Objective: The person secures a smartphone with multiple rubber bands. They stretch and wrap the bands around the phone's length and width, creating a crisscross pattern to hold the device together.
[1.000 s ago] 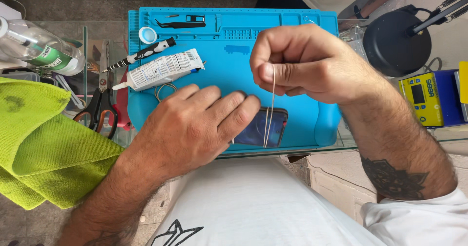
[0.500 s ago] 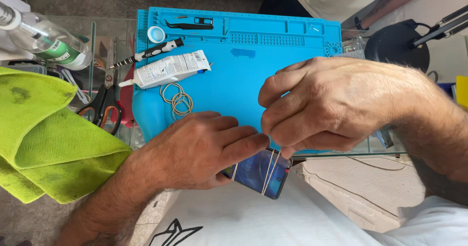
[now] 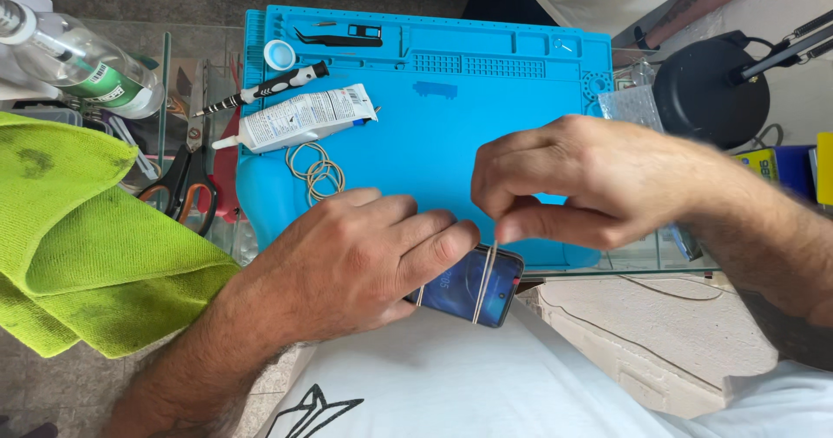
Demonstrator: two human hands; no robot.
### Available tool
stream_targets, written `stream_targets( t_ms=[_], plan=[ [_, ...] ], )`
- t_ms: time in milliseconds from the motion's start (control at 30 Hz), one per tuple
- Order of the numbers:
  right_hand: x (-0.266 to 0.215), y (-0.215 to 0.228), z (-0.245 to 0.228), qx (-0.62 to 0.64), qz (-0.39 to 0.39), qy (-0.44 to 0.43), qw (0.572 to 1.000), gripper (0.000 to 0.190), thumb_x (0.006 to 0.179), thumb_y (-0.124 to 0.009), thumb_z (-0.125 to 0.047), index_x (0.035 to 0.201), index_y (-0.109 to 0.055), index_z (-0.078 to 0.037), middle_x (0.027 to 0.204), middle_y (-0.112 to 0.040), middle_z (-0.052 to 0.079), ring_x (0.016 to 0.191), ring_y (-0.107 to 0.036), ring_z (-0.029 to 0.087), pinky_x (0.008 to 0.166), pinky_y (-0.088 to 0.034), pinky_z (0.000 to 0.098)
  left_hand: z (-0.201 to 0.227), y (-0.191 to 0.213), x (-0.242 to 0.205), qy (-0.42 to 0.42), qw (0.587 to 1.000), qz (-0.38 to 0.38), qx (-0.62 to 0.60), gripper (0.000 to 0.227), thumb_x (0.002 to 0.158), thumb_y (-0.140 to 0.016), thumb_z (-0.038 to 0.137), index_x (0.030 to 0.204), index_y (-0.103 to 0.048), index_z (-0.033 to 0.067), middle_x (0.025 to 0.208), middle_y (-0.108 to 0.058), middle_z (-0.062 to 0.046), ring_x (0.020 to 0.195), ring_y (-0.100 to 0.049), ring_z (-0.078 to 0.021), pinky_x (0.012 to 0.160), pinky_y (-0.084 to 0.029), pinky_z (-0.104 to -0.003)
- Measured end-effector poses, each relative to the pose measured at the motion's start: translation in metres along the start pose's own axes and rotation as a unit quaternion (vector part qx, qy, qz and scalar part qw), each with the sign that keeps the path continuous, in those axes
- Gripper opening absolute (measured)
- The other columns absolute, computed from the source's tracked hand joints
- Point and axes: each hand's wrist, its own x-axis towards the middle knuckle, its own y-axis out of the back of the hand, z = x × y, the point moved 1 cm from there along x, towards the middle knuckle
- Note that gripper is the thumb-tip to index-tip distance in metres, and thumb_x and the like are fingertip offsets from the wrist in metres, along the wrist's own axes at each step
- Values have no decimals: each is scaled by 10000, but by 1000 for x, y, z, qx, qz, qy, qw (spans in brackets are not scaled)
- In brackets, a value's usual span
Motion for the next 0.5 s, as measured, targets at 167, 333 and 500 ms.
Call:
stream_targets(
  t_ms=[167,333,500],
  plan=[
    [3,-8,9,50,44,-15,998,146,1105,-615,-227,1063,-664,-97,1006,-705,49,875,-688,228,764,-576,342,3,-1,3,38,998,1,48,767,727,-958,347,1368,-605,116,1096,-652,-19,821,-594,-243,678,-518,-425],
    [-10,-27,19,-4,252,-53,966,222,1141,-575,-252,1058,-631,-53,1016,-667,92,933,-681,230,842,-563,351,6,-8,5,130,989,11,69,919,617,-984,319,1427,-606,108,1144,-694,-17,868,-645,-235,735,-574,-419],
    [-18,-93,29,140,490,-169,844,207,1146,-604,-115,1290,-558,26,1183,-708,179,940,-739,199,725,-648,268,-2,-41,5,437,876,185,-91,1037,685,-1077,462,1485,-529,95,1451,-694,-65,1268,-748,-310,861,-635,-462]
  ],
)
